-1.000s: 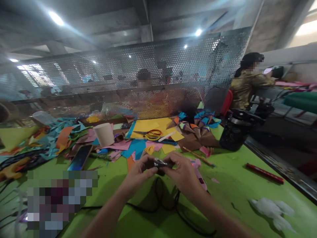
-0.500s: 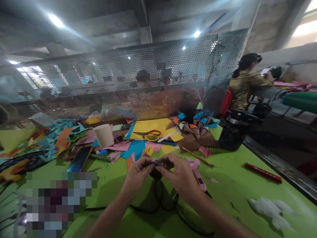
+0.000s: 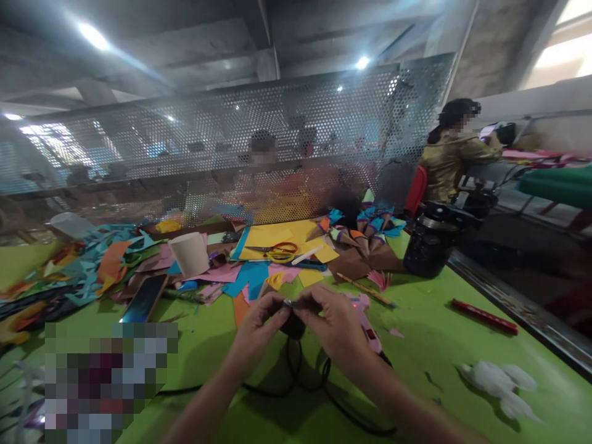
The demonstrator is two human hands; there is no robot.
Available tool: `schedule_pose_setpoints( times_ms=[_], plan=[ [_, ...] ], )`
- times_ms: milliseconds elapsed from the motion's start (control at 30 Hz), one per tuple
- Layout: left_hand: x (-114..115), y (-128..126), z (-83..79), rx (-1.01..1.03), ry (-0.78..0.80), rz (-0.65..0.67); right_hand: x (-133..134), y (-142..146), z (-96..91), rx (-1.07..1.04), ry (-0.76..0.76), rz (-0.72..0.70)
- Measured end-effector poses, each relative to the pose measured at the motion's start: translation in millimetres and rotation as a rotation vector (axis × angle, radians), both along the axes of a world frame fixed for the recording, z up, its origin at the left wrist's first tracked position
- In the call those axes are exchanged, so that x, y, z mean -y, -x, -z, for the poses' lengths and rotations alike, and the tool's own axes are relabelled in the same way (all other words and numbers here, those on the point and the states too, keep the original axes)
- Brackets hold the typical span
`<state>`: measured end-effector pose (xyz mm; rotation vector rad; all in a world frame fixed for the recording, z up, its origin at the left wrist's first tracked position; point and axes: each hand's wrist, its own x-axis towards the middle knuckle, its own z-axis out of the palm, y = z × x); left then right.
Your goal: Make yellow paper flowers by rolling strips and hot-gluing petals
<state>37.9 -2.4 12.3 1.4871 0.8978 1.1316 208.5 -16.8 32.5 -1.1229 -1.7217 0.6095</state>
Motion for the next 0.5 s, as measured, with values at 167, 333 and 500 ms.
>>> schedule_pose_setpoints(
  times_ms=[167, 333, 500],
  plan=[
    [-2.8, 1.9, 4.0, 0.011, -0.051, -0.043, -1.3, -0.3, 5.2, 0.005, -0.067, 0.037],
    [-4.7, -0.7, 5.4, -0.041, -0.072, -0.1, -2.1, -3.4, 5.8, 0.09, -0.309, 0.075],
    [-2.7, -4.1, 2.7, -0.042, -0.067, -0.123, -0.4, -2.2, 2.4, 0.134, -0.33, 0.076]
  ],
)
